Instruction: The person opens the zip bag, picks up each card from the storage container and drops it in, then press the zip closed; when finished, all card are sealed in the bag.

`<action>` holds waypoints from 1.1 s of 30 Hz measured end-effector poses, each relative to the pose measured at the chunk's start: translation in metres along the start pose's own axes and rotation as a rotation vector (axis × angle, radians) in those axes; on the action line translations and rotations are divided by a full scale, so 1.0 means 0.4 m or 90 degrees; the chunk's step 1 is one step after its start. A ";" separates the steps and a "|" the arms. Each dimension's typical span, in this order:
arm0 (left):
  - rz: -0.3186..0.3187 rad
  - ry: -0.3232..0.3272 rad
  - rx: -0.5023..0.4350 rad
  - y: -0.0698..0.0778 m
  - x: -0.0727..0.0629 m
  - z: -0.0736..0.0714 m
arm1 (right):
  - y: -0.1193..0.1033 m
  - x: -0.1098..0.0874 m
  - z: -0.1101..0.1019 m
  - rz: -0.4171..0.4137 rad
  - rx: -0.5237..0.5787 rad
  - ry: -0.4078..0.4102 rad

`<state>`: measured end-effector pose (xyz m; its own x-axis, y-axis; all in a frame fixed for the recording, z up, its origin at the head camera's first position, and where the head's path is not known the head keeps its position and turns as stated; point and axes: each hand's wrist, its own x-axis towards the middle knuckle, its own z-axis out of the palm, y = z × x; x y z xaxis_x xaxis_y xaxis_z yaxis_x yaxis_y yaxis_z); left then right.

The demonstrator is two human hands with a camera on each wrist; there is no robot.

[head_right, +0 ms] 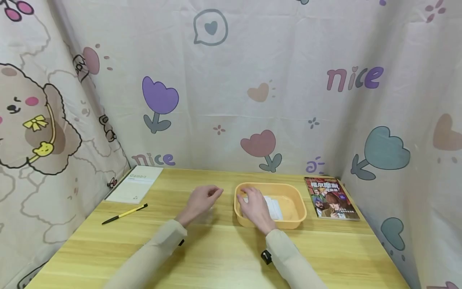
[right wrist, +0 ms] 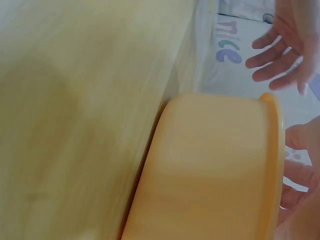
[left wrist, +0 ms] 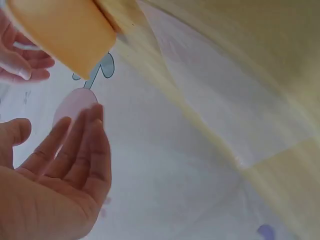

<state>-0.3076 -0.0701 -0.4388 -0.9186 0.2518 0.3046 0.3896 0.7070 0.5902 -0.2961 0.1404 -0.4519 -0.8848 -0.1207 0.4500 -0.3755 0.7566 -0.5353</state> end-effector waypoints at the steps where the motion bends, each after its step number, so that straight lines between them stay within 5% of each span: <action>1: -0.004 -0.006 -0.043 -0.010 0.002 -0.004 | -0.003 0.004 0.003 0.011 0.038 0.001; 6: -0.025 -0.088 -0.218 -0.067 0.008 -0.035 | -0.028 0.019 0.019 0.074 0.195 -0.034; 12: -0.053 -0.138 -0.286 -0.134 0.004 -0.073 | -0.055 0.040 0.049 0.073 0.252 -0.078; 23: -0.076 -0.166 -0.293 -0.212 0.007 -0.127 | -0.124 0.089 0.115 0.083 0.357 -0.197; 33: -0.071 -0.140 -0.235 -0.271 0.040 -0.132 | -0.156 0.103 0.207 0.173 0.428 -0.190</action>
<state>-0.3610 -0.1776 -0.4585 -0.9333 0.3499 0.0807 0.2478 0.4650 0.8499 -0.3321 0.0352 -0.4592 -0.9707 -0.2264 0.0807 -0.1368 0.2444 -0.9600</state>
